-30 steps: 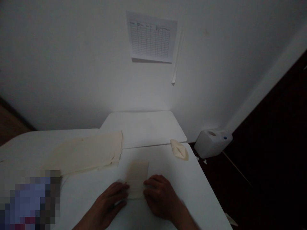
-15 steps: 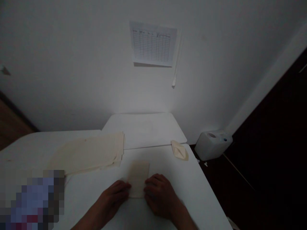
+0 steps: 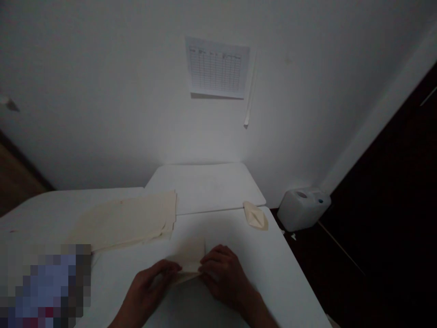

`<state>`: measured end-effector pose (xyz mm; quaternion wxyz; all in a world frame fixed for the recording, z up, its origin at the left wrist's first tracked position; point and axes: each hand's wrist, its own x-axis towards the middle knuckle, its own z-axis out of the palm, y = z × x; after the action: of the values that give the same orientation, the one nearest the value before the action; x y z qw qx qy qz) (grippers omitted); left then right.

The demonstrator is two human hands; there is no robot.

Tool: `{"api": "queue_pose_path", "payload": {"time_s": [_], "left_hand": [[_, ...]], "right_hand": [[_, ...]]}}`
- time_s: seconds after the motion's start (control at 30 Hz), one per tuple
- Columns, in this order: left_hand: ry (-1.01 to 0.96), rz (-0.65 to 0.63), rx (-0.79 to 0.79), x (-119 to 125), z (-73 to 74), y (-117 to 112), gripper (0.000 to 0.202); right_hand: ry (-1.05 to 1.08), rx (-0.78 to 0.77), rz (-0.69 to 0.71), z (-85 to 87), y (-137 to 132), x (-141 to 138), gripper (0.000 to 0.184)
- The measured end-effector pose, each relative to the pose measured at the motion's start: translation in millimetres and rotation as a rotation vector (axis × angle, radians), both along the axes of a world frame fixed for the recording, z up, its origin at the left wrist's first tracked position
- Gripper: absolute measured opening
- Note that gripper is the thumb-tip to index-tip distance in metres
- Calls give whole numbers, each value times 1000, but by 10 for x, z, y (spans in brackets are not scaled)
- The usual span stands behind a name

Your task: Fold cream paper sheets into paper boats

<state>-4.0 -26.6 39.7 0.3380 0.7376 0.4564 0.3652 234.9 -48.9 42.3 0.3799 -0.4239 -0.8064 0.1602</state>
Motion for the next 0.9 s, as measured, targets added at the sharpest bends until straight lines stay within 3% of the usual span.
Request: {"api": "queue_pose_path", "payload": {"time_s": [0.17,0.3,0.4,0.5,0.73,0.9], "left_hand": [[-240,232,-118,103,213,43,37],[-406,282,-272,238,270,103,41],[-473,272,-325,321,254,118,41],[-482,251,-372,373,201,102,42],[-442,293,-427,406,22,42,47],[-410,300,-409,386,-12,43,43]], "right_hand": [[351,-202,-225,45,148,-94,17],[619,-425,-151,73,284,-113,28],[741,-473,-139,61,328,-115,31],[763,-501,-164,21,315,-124,29],[597,-522,-274,-32,271,-159,25],[562,-536,-270,-37,278,-157,24]]}}
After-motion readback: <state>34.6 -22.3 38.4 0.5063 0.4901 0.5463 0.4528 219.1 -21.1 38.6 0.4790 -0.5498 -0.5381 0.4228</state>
